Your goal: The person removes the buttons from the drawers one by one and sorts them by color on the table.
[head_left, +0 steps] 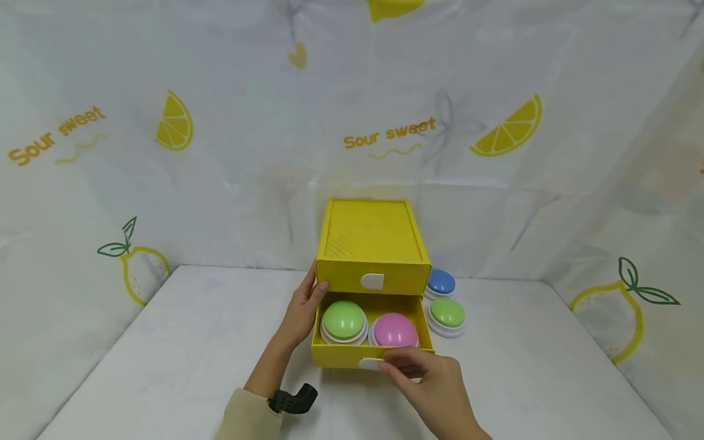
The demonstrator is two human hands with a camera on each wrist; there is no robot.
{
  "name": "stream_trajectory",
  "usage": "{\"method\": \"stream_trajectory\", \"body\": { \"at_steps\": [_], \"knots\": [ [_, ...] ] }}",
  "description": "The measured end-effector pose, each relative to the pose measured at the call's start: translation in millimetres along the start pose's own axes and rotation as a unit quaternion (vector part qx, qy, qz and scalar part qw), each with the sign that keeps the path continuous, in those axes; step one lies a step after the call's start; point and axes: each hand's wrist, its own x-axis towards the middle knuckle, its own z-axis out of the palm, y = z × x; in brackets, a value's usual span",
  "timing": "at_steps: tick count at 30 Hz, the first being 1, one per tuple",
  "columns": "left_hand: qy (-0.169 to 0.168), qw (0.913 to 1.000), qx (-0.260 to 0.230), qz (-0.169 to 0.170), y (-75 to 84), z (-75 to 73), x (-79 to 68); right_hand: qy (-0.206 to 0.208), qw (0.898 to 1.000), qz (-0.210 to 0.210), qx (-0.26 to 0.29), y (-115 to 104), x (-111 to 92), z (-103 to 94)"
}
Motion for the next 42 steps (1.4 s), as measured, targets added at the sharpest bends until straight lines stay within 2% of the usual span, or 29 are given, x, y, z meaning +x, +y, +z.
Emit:
{"method": "stream_trajectory", "body": {
  "at_steps": [3,6,9,11,13,16,19,27,32,35,42],
  "knots": [
    [-0.007,0.9999,0.005,-0.011,-1.3,0.6,0.0,-0.016,0.999,-0.046,-0.007,-2,5,-15.6],
    [-0.010,0.9997,0.015,-0.018,-2.1,1.0,-0.6,-0.019,0.992,-0.122,-0.016,-4,16,-30.1],
    [-0.011,0.9996,0.024,-0.014,-2.5,0.6,-0.5,-0.036,0.986,-0.160,-0.030,-8,32,-43.1],
    [-0.012,0.9996,0.024,-0.010,-2.2,0.3,0.4,-0.079,0.985,-0.148,-0.050,-9,46,-51.3],
    [-0.010,0.9997,0.022,-0.007,-2.1,0.0,1.1,-0.144,0.978,-0.128,-0.075,-7,60,-56.7],
    [-0.007,0.9996,0.024,-0.010,-1.2,-0.2,0.9,-0.237,0.959,-0.107,-0.108,0,77,-59.4],
    [-0.007,0.9994,0.031,-0.011,-1.0,-0.1,1.0,-0.277,0.945,-0.116,-0.127,5,89,-56.7],
    [-0.006,0.9992,0.035,-0.017,-1.9,-1.5,1.7,-0.314,0.922,-0.122,-0.191,3,107,-45.0],
    [-0.015,0.9992,0.037,-0.008,0.2,-1.2,1.3,-0.337,0.907,-0.127,-0.219,0,112,-44.5],
    [-0.020,0.9989,0.041,-0.010,1.4,-0.4,1.2,-0.340,0.906,-0.127,-0.219,0,113,-45.6],
    [-0.018,0.9985,0.050,-0.016,1.3,0.3,0.4,-0.329,0.914,-0.122,-0.205,-3,108,-49.1]
  ]
}}
